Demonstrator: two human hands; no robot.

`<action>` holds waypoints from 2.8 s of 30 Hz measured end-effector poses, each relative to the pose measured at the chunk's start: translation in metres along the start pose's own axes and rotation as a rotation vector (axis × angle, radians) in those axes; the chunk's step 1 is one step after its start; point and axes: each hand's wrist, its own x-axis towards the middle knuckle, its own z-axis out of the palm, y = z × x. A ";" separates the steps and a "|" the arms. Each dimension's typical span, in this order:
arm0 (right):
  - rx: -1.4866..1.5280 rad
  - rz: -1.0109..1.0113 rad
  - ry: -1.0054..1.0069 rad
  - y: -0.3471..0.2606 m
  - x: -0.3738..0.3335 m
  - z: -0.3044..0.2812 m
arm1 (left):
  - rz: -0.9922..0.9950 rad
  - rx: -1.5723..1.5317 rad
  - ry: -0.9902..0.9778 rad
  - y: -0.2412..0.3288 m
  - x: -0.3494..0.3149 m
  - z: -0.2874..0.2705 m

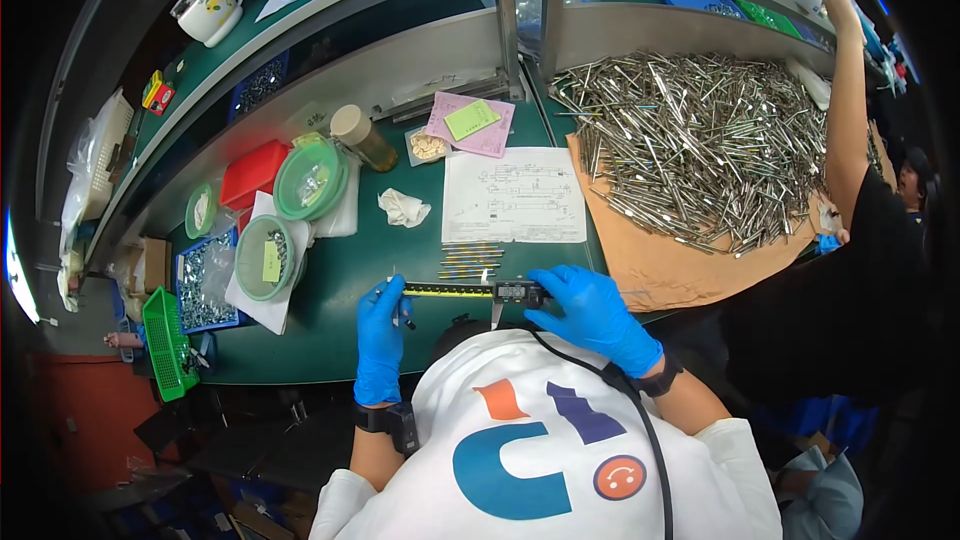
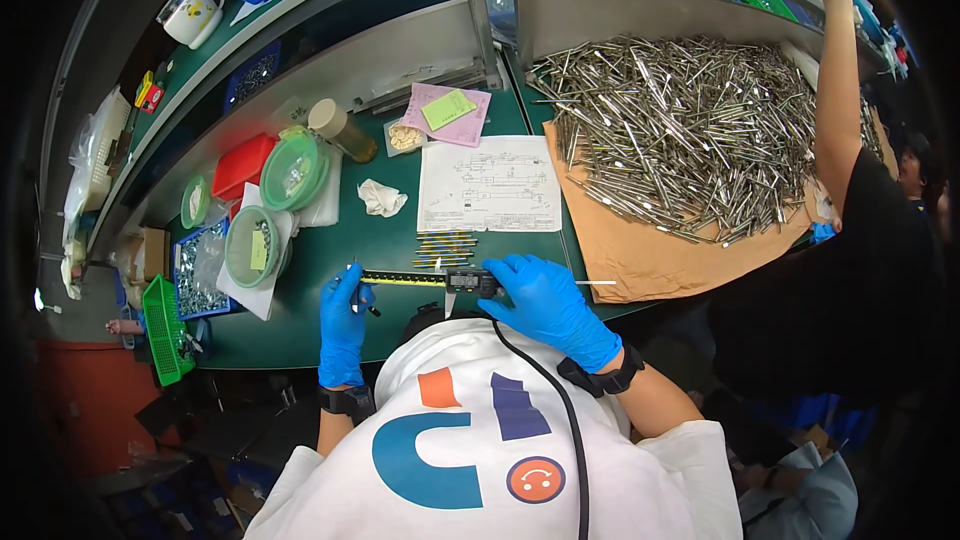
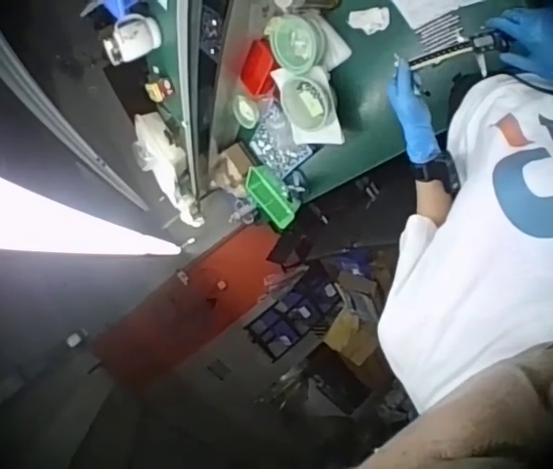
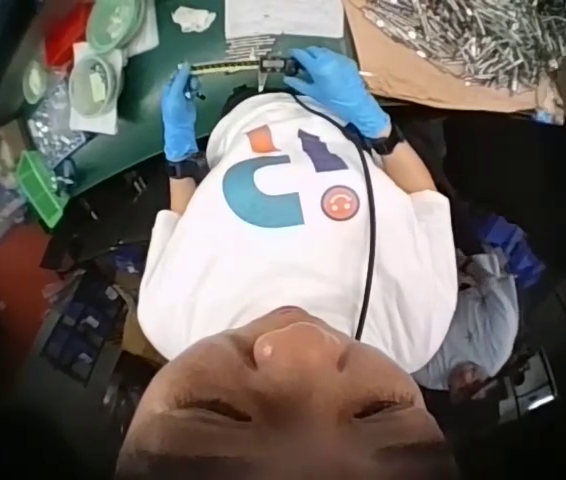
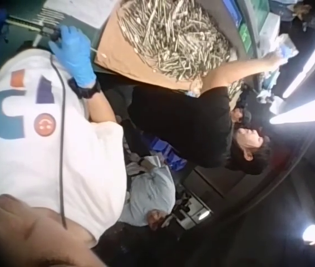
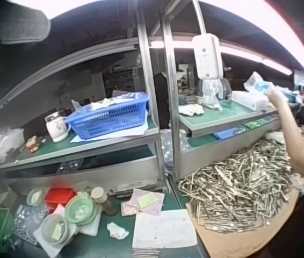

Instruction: The person measures a metal rod with a digital caliper, sets it down, and then measures a small metal component. They then pick up another metal rod to measure it, wipe the work surface with a cloth, and measure another small metal component.

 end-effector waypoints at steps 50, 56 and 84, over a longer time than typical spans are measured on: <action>0.027 -0.008 0.056 0.000 -0.002 -0.002 | -0.228 -0.893 -0.136 -0.019 0.000 0.048; 0.001 -0.004 0.041 -0.001 -0.001 -0.006 | -0.263 -0.932 -0.033 -0.018 0.001 0.053; 0.023 -0.005 0.108 0.001 0.000 -0.002 | -0.157 -0.866 -0.104 -0.015 -0.005 0.064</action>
